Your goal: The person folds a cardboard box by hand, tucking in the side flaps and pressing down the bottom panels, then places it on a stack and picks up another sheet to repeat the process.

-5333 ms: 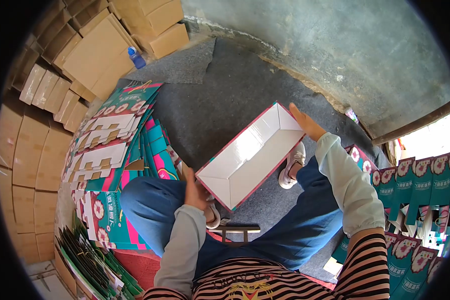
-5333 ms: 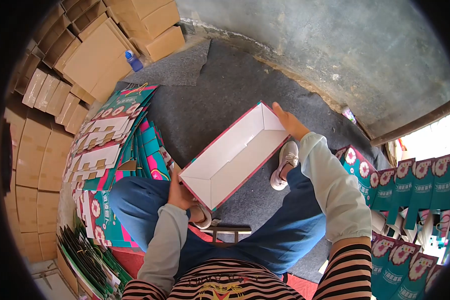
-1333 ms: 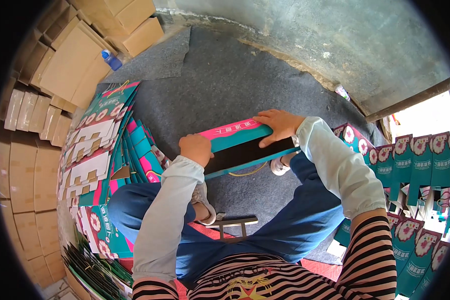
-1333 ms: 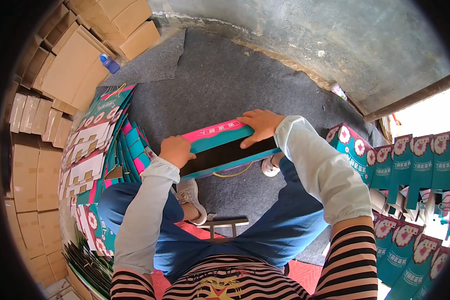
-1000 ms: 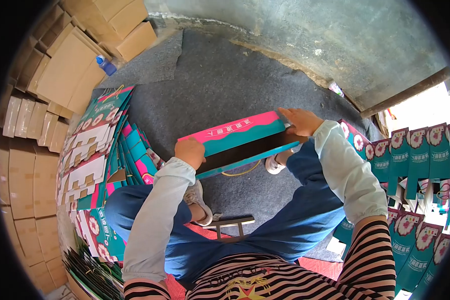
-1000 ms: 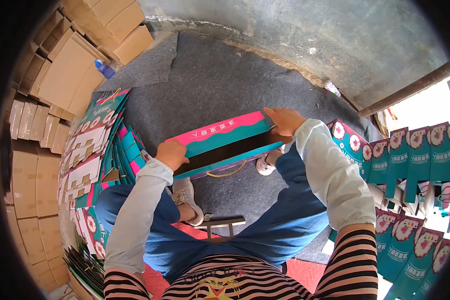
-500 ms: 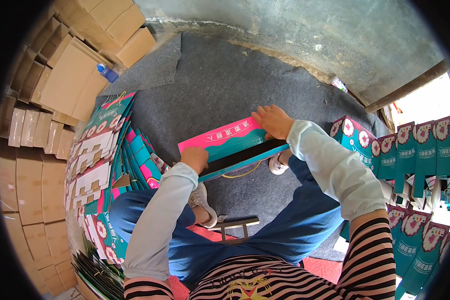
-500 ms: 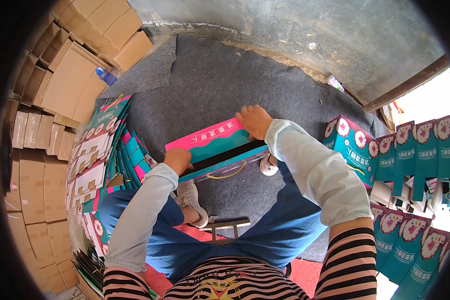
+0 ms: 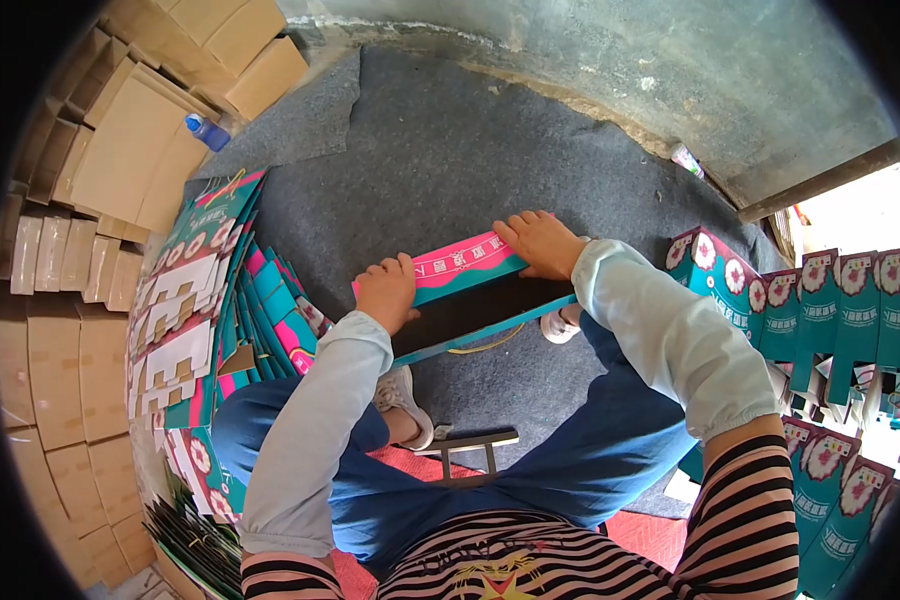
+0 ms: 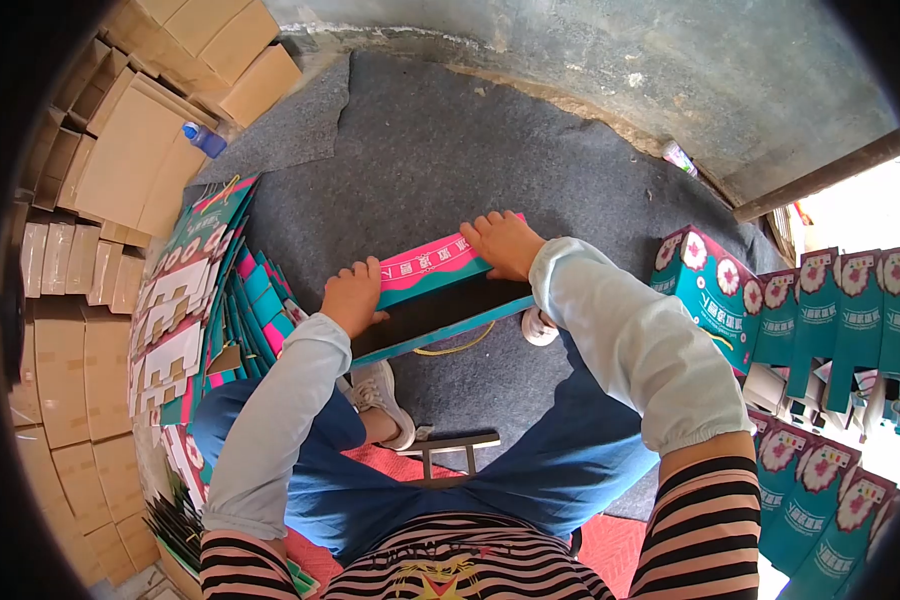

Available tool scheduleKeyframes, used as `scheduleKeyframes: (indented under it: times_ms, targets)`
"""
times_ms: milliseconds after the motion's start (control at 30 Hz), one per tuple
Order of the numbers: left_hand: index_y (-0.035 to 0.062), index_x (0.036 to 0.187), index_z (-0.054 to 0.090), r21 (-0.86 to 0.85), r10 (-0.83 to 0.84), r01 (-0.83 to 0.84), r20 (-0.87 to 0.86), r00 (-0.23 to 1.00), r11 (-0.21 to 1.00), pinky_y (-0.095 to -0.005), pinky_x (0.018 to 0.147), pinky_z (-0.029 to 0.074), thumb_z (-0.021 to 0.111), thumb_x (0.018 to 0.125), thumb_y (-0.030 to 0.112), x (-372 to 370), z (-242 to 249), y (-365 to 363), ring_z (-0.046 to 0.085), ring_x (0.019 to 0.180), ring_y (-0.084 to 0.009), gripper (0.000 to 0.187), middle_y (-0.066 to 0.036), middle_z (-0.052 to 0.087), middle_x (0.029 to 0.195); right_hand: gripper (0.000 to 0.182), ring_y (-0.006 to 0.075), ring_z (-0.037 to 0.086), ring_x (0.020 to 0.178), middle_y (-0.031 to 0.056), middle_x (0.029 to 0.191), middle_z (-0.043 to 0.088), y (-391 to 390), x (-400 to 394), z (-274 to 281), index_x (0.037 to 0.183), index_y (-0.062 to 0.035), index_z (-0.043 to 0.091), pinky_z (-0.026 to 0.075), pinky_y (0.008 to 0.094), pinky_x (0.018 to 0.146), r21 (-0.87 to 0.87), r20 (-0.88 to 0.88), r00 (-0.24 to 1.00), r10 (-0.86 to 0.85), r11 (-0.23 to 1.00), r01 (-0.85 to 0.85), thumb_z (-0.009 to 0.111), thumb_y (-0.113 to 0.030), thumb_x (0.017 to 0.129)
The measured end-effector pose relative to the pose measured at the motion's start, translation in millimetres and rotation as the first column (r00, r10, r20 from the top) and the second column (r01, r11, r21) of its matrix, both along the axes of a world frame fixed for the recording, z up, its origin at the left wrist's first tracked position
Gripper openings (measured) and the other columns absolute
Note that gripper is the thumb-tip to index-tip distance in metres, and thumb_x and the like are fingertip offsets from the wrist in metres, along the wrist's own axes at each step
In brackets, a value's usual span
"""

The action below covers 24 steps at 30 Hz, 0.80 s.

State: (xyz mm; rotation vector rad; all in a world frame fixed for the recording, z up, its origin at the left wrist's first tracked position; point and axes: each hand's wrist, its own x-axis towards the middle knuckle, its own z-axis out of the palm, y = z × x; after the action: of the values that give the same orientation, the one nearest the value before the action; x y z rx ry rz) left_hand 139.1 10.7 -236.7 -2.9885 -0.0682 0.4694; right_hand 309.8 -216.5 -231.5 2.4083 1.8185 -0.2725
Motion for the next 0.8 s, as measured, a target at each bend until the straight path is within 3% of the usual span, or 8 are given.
scheduleKeyframes:
  times_ms: [100, 200, 300, 400, 500, 633, 733, 800]
  targets:
    - [-0.0047, 0.125, 0.038, 0.102, -0.006, 0.001, 0.047, 0.999, 0.995, -0.0416, 0.069, 0.053, 0.084, 0.055, 0.041, -1.0, -4.6, -5.0, 0.061, 0.087, -0.0322, 0.096, -0.019, 0.056, 0.104, 0.079, 0.0306, 0.055, 0.103, 0.014, 0.109, 0.054, 0.7, 0.6, -2.2, 0.125, -0.0019, 0.04, 0.046, 0.0406, 0.083, 0.025, 0.005, 1.0, 0.006, 1.0, -0.006, 0.081, -0.03, 0.064]
    - [-0.0052, 0.121, 0.042, 0.026, -0.031, 0.03, 0.034, 0.999, 0.999, -0.0397, 0.069, 0.053, 0.083, 0.057, 0.042, -2.6, 5.6, -1.8, 0.061, 0.086, -0.0316, 0.089, -0.019, 0.055, 0.105, 0.076, 0.0306, 0.055, 0.102, 0.0136, 0.108, 0.055, -0.3, -0.3, -0.1, 0.122, -0.0025, 0.041, 0.046, 0.0406, 0.082, 0.038, 0.004, 1.0, 0.005, 0.999, -0.005, 0.081, -0.029, 0.063]
    - [-0.0053, 0.118, 0.046, -0.067, -0.046, 0.048, 0.028, 0.999, 0.997, -0.0379, 0.069, 0.053, 0.08, 0.064, 0.04, -8.8, 64.6, 14.5, 0.063, 0.086, -0.0298, 0.078, -0.019, 0.059, 0.097, 0.075, 0.0302, 0.055, 0.101, 0.0134, 0.107, 0.055, 0.3, -0.8, -3.1, 0.121, -0.0029, 0.042, 0.047, 0.0401, 0.081, 0.028, 0.004, 1.0, -0.007, 1.0, 0.007, 0.081, -0.028, 0.063]
    - [-0.005, 0.118, 0.048, -0.172, 0.172, -0.214, -0.231, 0.958, 0.961, -0.0352, 0.065, 0.053, 0.074, 0.074, 0.037, -30.4, 93.3, 44.7, 0.065, 0.081, -0.0249, 0.066, -0.018, 0.062, 0.087, 0.075, 0.0299, 0.056, 0.1, 0.0132, 0.106, 0.055, -0.4, -0.6, -4.1, 0.121, -0.0032, 0.042, 0.046, 0.04, 0.081, 0.026, 0.002, 1.0, -0.009, 1.0, 0.009, 0.081, -0.027, 0.063]
    - [-0.0049, 0.12, 0.048, -0.579, 0.314, -0.629, -0.556, 0.77, 0.518, -0.0331, 0.058, 0.051, 0.067, 0.082, 0.033, -47.3, 114.4, 40.1, 0.066, 0.073, -0.021, 0.057, -0.015, 0.064, 0.08, 0.075, 0.0301, 0.055, 0.1, 0.0132, 0.107, 0.055, 0.7, -1.7, -3.3, 0.122, -0.0032, 0.041, 0.046, 0.0403, 0.082, 0.053, 0.013, 1.0, -0.007, 0.999, 0.006, 0.081, -0.027, 0.063]
    - [-0.003, 0.124, 0.045, -0.779, 0.265, -0.508, -0.436, 0.86, 0.368, -0.0304, 0.057, 0.049, 0.064, 0.086, 0.029, -54.4, 75.1, 22.5, 0.064, 0.068, -0.0181, 0.053, -0.011, 0.063, 0.075, 0.076, 0.0302, 0.054, 0.103, 0.0135, 0.108, 0.054, -1.4, -3.3, -4.3, 0.123, -0.0032, 0.04, 0.045, 0.0404, 0.083, 0.032, 0.011, 1.0, -0.016, 0.999, 0.016, 0.081, -0.026, 0.063]
    - [-0.001, 0.127, 0.042, -0.753, 0.15, -0.267, -0.222, 0.963, 0.601, -0.03, 0.063, 0.05, 0.067, 0.083, 0.027, -51.7, 48.2, 11.4, 0.064, 0.07, -0.0196, 0.057, -0.012, 0.061, 0.075, 0.077, 0.0303, 0.054, 0.103, 0.0136, 0.108, 0.054, -1.2, -2.4, -4.0, 0.124, -0.0033, 0.04, 0.045, 0.0402, 0.084, 0.052, 0.012, 1.0, -0.009, 0.999, 0.009, 0.081, -0.026, 0.063]
    - [0.0019, 0.135, 0.032, -0.605, 0.113, -0.193, -0.168, 0.979, 0.772, -0.0366, 0.071, 0.051, 0.071, 0.078, 0.032, -52.3, 37.2, 12.8, 0.064, 0.081, -0.0307, 0.076, -0.02, 0.062, 0.095, 0.076, 0.0303, 0.054, 0.103, 0.0136, 0.108, 0.054, -0.5, -3.3, -3.6, 0.124, -0.0035, 0.04, 0.045, 0.0402, 0.084, 0.049, 0.016, 1.0, -0.014, 0.999, 0.013, 0.081, -0.027, 0.063]
